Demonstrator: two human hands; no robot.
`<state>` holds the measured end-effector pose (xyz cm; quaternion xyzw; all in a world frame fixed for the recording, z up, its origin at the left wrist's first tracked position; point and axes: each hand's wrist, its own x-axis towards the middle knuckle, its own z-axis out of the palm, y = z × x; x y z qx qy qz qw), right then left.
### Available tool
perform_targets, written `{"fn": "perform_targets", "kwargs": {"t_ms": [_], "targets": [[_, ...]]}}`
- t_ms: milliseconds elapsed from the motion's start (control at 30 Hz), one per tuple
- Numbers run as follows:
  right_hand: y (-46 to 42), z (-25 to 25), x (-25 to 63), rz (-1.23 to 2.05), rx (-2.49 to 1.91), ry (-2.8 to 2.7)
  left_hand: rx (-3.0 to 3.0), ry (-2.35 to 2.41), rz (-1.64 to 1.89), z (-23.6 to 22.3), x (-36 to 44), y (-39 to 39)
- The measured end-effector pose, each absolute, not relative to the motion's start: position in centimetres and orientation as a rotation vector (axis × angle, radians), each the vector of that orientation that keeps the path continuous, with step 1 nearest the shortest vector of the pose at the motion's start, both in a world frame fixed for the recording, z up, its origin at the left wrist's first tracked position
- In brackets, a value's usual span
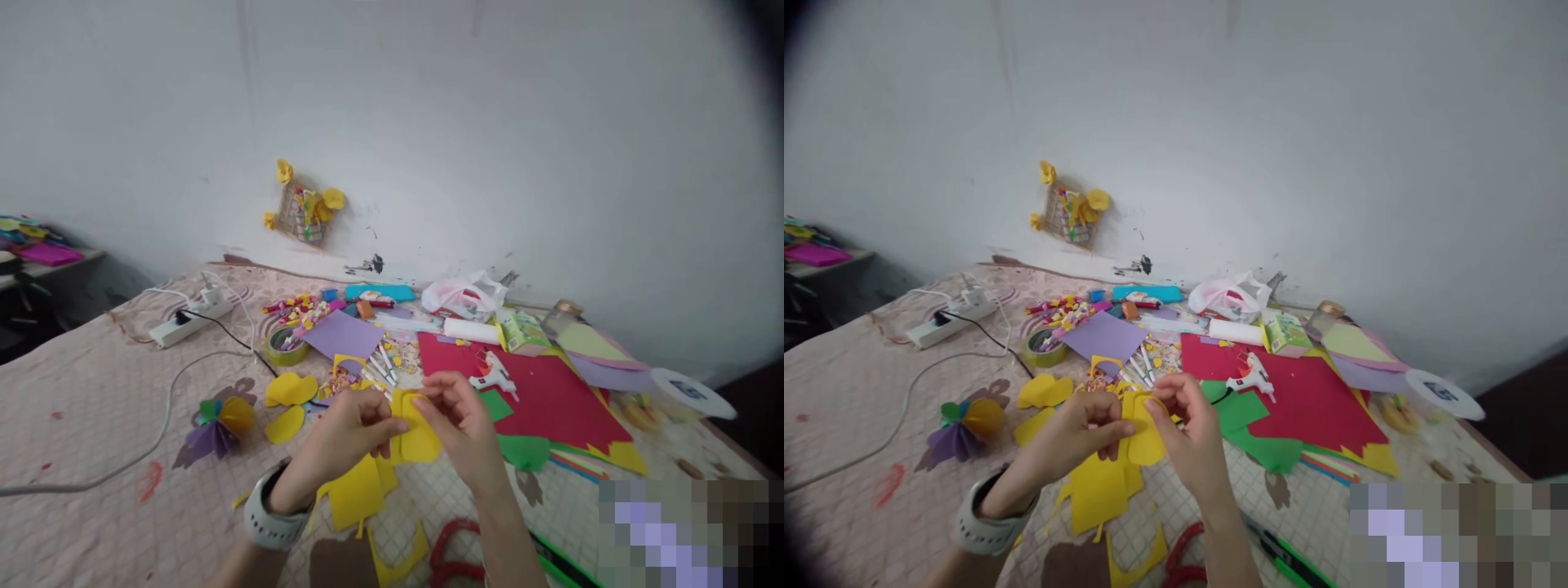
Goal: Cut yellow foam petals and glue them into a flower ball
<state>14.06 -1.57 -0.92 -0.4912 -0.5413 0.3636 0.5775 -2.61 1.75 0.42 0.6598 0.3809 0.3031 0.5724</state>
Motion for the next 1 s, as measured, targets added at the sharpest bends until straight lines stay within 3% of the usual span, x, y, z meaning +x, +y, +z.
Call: {"fn": "perform_targets", "kwargs": {"t_ms": [233, 433, 1000], "targets": [[-1.2, -0.9, 14.2, 0.794, -1.159, -1.208, 1.507, 0.791, 0.751, 0.3, -2.5, 1.8], [-1.9, -0.6, 14.0, 1.343, -1.025, -1.131, 1.465, 0.754, 0.84, 0.3, -2.8, 1.4], [-3.4, 0.7, 14.1, 1.416, -0.975, -1.055, 1.198, 0.36, 0.699, 0.1, -3.1, 1.1]]}}
